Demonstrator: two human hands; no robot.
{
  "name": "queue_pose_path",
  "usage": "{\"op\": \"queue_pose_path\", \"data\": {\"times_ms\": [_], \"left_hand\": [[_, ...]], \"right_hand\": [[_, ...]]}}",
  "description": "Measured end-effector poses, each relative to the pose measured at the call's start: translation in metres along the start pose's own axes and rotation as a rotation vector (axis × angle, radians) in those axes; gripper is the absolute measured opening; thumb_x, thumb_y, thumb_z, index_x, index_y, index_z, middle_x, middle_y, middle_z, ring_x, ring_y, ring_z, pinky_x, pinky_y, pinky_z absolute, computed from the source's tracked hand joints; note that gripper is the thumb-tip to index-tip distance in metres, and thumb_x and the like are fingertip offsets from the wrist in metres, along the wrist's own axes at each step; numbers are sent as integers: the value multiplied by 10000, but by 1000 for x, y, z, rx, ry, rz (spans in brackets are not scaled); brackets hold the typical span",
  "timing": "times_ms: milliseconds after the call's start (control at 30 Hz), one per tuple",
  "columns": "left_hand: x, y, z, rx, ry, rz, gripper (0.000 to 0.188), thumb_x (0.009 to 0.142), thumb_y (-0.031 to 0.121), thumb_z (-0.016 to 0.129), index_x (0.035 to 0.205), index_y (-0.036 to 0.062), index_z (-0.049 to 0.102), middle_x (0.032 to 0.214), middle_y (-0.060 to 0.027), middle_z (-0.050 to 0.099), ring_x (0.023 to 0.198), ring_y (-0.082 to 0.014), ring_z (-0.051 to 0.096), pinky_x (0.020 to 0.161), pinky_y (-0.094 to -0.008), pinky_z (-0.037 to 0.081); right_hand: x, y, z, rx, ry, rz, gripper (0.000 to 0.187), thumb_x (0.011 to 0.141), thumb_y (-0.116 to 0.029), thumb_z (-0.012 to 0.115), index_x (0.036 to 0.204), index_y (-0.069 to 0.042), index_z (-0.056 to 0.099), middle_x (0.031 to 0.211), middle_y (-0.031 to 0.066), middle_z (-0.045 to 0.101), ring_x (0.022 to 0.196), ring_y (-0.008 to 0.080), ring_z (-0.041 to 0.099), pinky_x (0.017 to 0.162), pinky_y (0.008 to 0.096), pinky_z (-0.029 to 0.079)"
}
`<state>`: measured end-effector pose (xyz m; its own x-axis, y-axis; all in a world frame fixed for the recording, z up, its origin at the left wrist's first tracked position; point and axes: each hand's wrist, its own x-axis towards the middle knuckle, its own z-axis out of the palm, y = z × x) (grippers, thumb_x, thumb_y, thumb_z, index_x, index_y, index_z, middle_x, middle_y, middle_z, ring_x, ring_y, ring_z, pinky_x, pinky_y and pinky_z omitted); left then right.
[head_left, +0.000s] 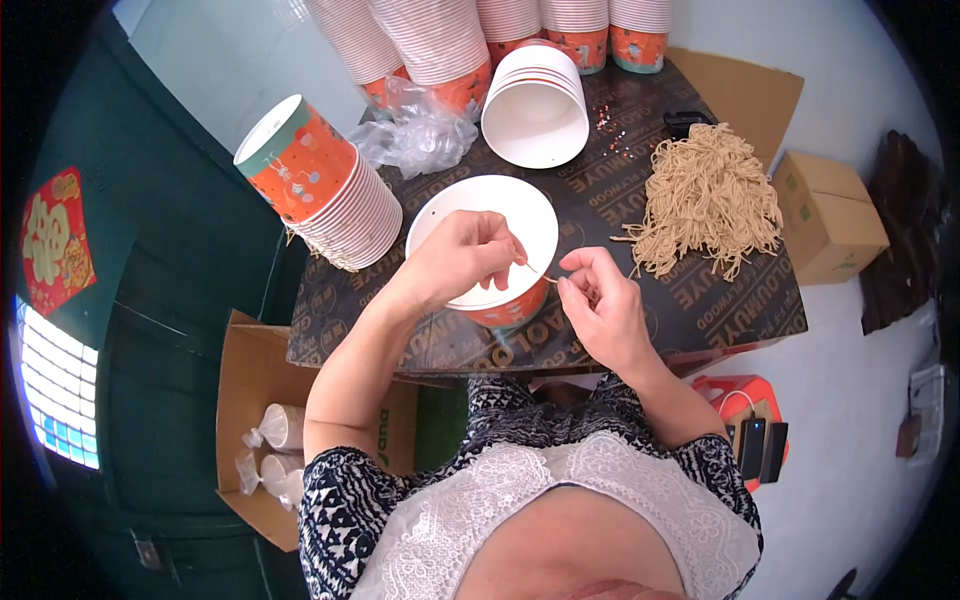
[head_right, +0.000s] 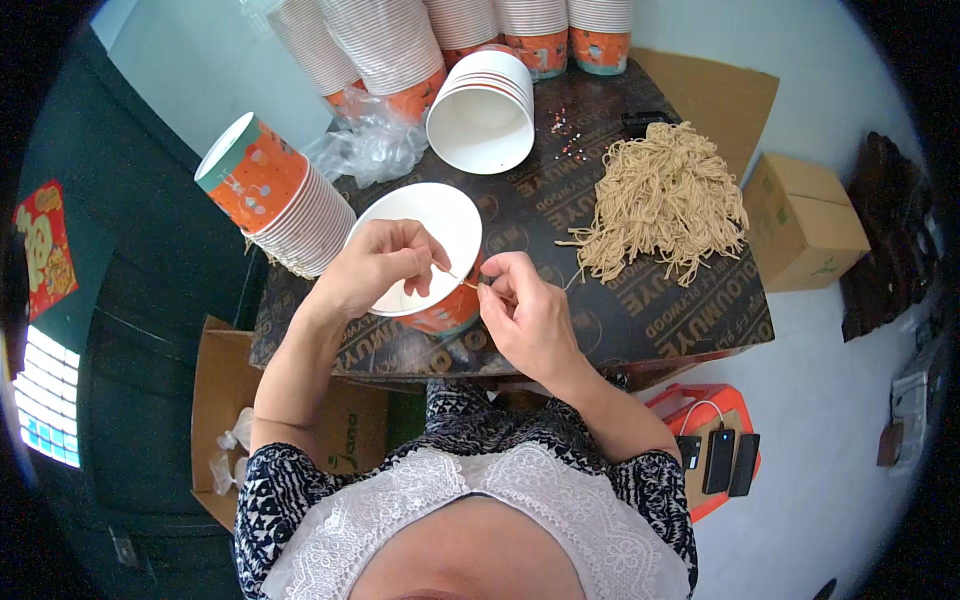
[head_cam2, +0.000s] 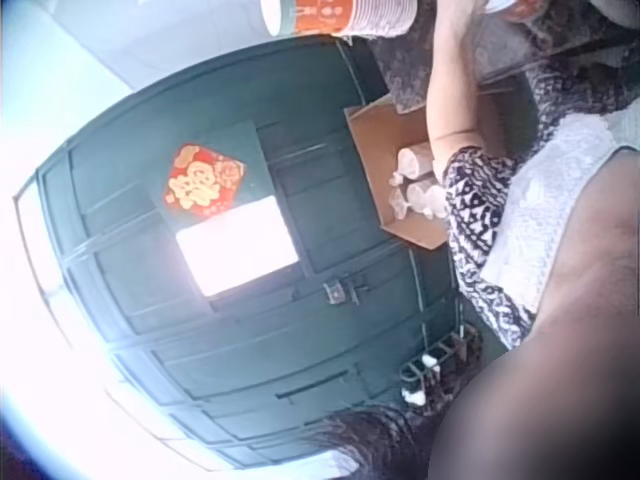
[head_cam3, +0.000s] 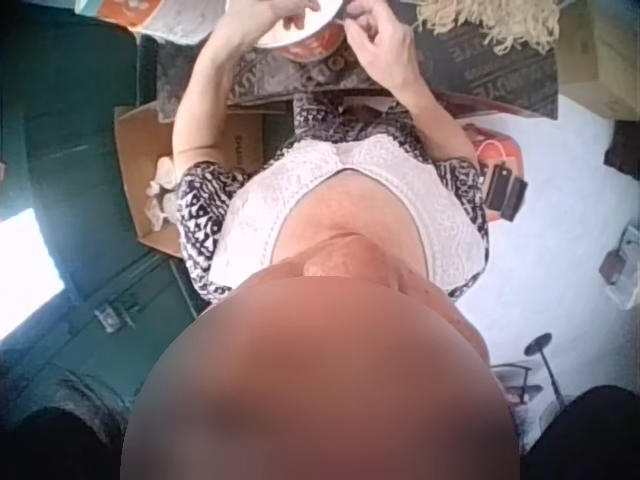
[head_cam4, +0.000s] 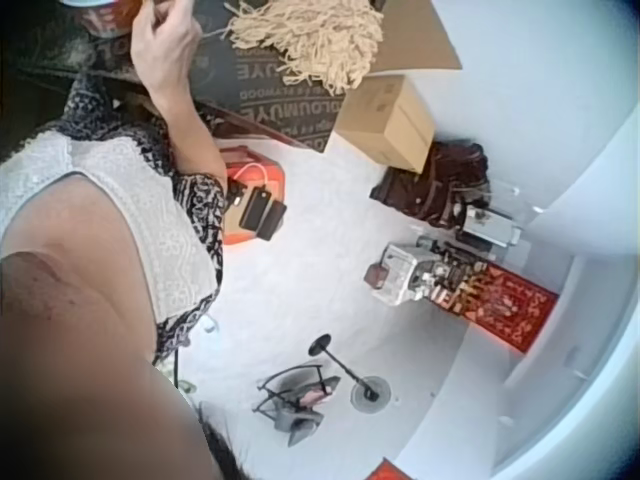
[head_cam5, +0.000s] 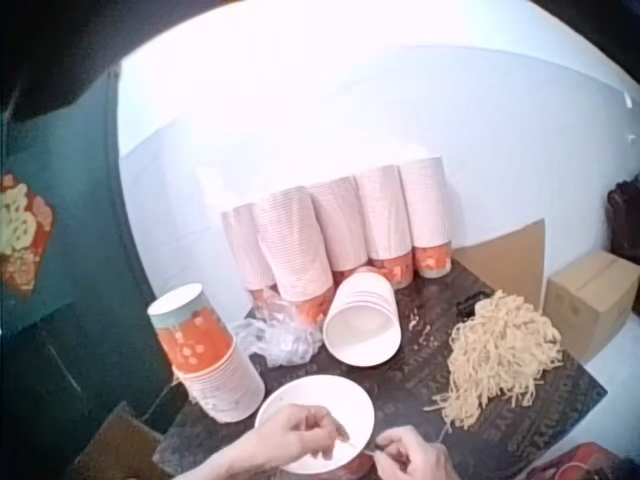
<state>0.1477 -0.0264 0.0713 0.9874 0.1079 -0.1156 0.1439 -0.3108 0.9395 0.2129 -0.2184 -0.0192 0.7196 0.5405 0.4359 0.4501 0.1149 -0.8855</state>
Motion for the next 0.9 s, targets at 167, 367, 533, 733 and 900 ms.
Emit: {"op": "queue_pose_path", "data": {"times_ms": [167,367,533,733,900], "left_hand": [[0,-1,5,-319,-56,31,95,847,43,587,787,-22,623,877,-156,700,596,-112,599,540,-236,455],[1,-4,13,-395,-34,-5,85,865,45,638,856,-39,648,813,-129,703,563,-113,592,497,-234,442],[0,-8,12,-351,-38,14,82,866,4,674,922,-54,660,804,-110,699,570,-108,590,505,-231,444],[1,-2,16,-294,-76,30,90,866,7,686,929,-52,660,789,-72,677,618,-100,590,548,-224,454],[2,-1,20,-228,-89,80,84,859,27,708,888,-40,666,773,-54,659,614,-92,566,554,-222,445]], "right_hand": [[-2,2,0,28,-34,-26,155,912,18,586,1065,24,559,722,106,638,629,119,618,573,281,487],[-1,-10,-6,67,-61,-61,161,921,39,553,1080,21,574,736,69,627,641,99,603,584,260,483],[13,-18,-17,41,-28,-160,196,911,49,554,1102,15,580,772,75,628,661,119,616,598,263,491],[43,-31,-17,-61,-58,-373,170,869,66,564,1021,-5,593,844,130,627,769,254,647,678,334,511],[59,-39,-19,-34,-222,-379,125,827,87,542,904,-6,576,853,143,602,813,321,623,717,390,498]]}}
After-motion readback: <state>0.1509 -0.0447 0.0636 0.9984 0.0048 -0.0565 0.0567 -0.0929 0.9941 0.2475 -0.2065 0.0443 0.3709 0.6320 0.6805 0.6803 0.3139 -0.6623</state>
